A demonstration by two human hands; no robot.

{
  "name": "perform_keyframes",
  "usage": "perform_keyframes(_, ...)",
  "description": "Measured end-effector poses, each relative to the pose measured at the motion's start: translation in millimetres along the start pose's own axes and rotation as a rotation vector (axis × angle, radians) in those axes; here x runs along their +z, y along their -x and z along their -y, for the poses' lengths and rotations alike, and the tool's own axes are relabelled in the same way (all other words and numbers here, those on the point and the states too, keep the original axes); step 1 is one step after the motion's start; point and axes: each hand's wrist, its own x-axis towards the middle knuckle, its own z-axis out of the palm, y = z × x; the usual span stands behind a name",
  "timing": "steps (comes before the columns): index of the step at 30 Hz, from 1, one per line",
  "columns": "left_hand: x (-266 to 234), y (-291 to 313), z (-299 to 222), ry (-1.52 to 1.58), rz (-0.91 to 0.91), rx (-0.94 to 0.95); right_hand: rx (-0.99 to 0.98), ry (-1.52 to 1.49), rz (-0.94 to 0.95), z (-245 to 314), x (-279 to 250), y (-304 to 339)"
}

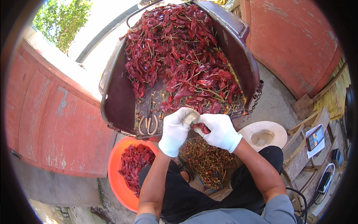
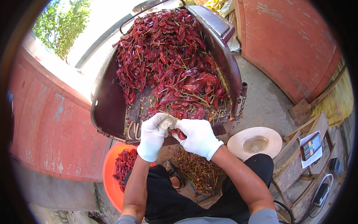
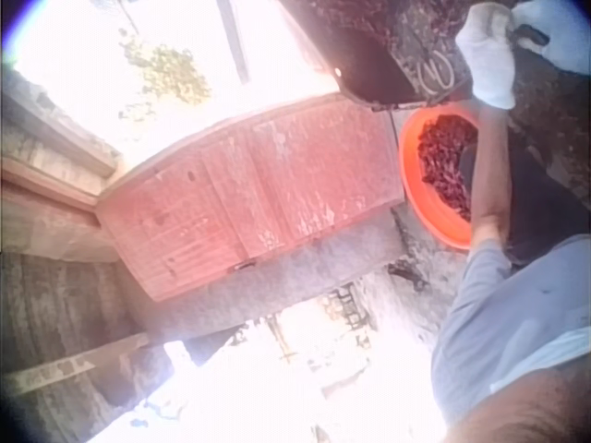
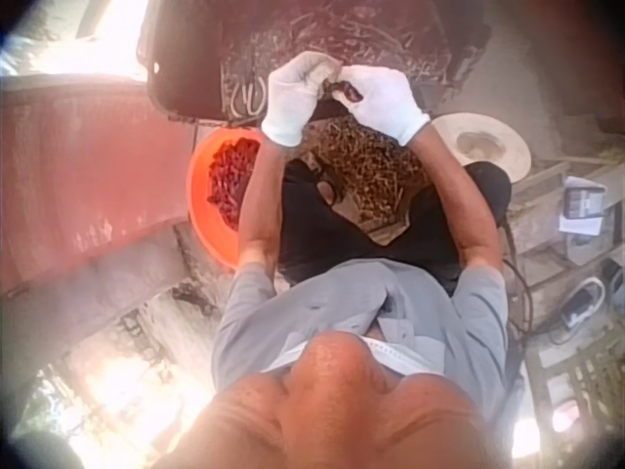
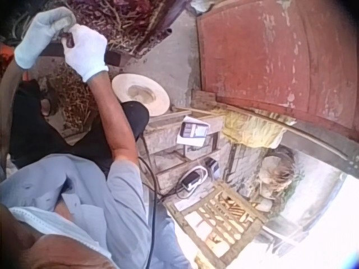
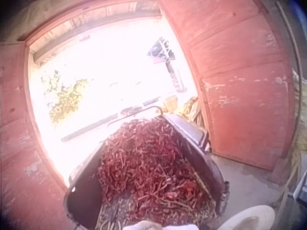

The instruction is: The person deseeded dried red peppers by opening them with a knife and by hand, removing the seeds, and placing the empty pepper skins into an orange bowl.

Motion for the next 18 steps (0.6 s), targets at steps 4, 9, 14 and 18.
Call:
perform_keyframes(4, -4, -2, 5, -0.138, 0.042, 0.023, -0.04, 0.163, 0.061, -4, 4, 2)
perform_keyframes(9, -3, -1, 9, -0.241, 0.055, 0.06, -0.089, 0.289, 0.117, -6, 7, 4)
perform_keyframes(14, -10, 1, 16, -0.583, 0.07, 0.215, -0.143, 0.394, 0.142, -9, 9, 5)
perform_keyframes(18, -32, 12, 31, -0.689, 0.021, 0.251, -0.083, 0.193, -0.094, -17, -8, -3)
